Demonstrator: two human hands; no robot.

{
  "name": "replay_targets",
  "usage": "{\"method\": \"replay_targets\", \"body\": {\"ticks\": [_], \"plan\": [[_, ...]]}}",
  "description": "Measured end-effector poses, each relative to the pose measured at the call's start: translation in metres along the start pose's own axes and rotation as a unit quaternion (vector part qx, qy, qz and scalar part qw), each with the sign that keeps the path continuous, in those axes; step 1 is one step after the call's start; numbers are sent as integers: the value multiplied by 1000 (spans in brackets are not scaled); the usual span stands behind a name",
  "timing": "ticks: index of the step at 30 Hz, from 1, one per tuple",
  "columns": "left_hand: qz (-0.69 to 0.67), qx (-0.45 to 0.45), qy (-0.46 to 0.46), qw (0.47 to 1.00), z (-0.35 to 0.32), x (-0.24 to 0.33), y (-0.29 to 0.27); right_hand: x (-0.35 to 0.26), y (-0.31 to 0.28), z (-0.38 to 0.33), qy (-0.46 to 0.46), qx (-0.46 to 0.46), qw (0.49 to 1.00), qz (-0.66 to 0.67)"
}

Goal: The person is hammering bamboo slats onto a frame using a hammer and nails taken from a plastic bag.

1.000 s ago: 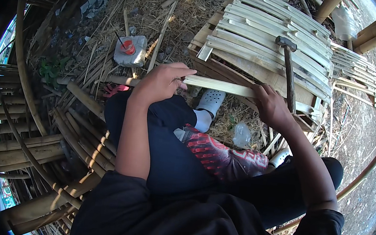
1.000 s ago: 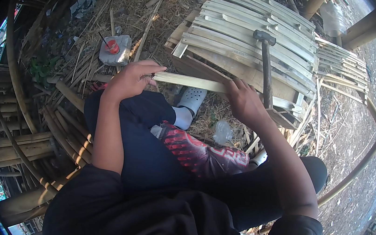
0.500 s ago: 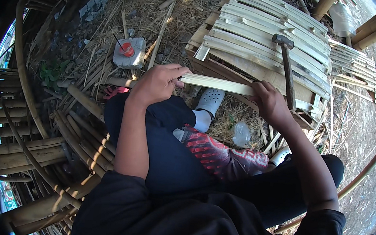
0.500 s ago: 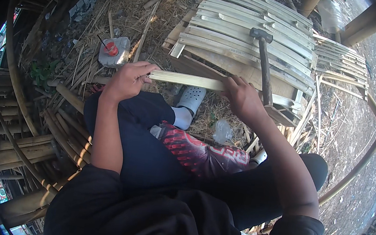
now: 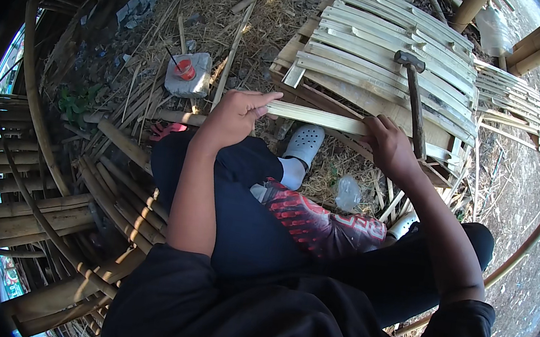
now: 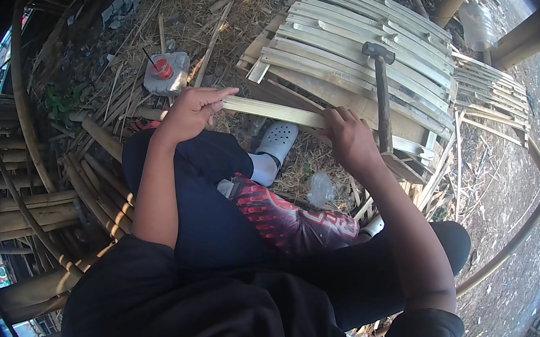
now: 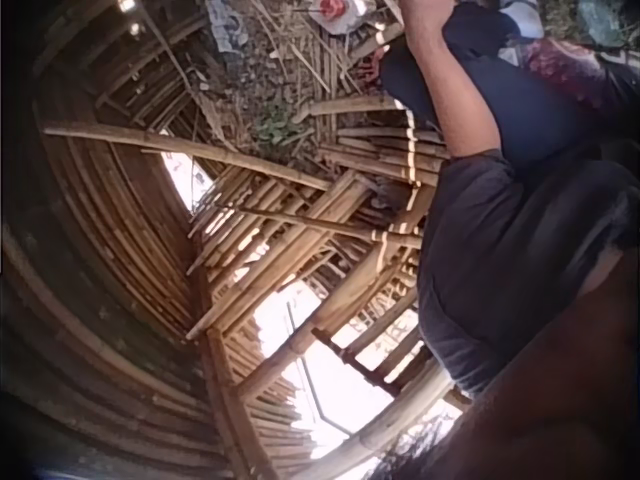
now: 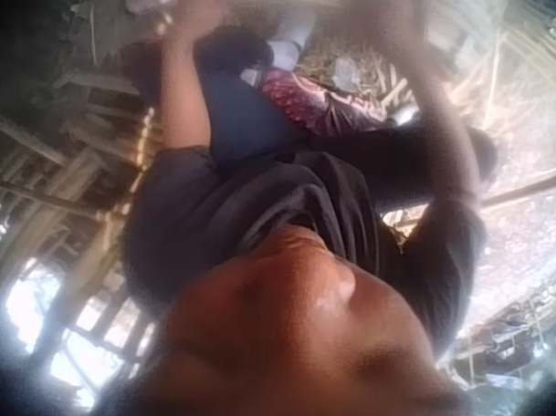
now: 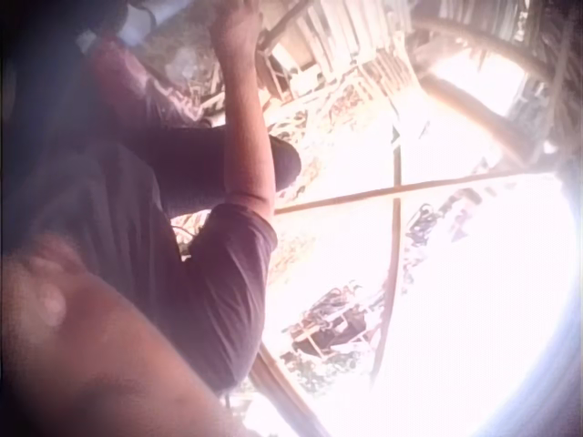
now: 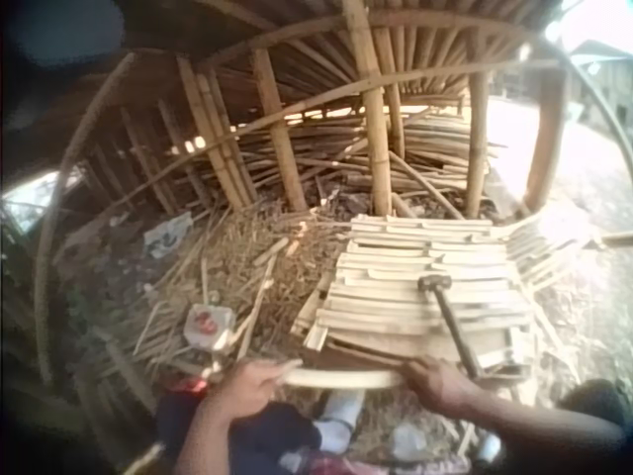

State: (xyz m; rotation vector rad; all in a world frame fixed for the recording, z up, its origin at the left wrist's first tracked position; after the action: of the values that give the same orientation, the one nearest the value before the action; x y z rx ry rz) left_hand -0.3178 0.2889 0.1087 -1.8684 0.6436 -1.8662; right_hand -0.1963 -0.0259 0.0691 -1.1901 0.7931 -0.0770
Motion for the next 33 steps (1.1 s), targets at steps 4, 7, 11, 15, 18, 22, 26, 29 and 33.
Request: {"method": "replay_targets", "body": {"ticks": [4, 7, 11, 15, 18, 22, 26, 29, 33], "plan": [[-57, -9, -61, 996, 1, 2, 0, 2, 1, 0, 2, -4, 1000, 0], [-98, -20, -109, 989, 2, 2, 0, -1, 0, -1, 0, -1, 1000, -3], [-111, -32, -132, 984, 4, -3, 0, 0, 1, 0, 3, -4, 1000, -3], [-115, -36, -138, 983, 5, -9, 0, 0, 2, -1, 2, -6, 1000, -2], [-137, -29, -147, 979, 7, -8, 1, 3, 5, -1, 4, -4, 1000, -8], [22, -7, -135, 991, 5, -11, -4, 3, 6, -1, 5, -10, 1000, -6], [167, -34, -143, 975, 6, -5, -7, 5, 10, -2, 14, -18, 1000, -9], [80, -1, -116, 990, 7, -17, -3, 3, 9, -1, 14, -8, 1000, -8], [5, 36, -51, 998, 10, -27, 4, 4, 10, 0, 15, -8, 1000, -15]]}}
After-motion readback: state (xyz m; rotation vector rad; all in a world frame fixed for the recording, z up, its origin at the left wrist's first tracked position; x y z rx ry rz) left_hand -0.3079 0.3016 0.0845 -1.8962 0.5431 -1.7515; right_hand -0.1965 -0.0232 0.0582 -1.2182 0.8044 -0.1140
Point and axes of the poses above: each hand's wrist, its own z-axis towards the middle knuckle, its own y-axis out of the palm, x = y × z, the point moved 1 cm from there along z, towards the middle knuckle, and after that the axes turned 4 degrees about -x, right-handed, at the moved point
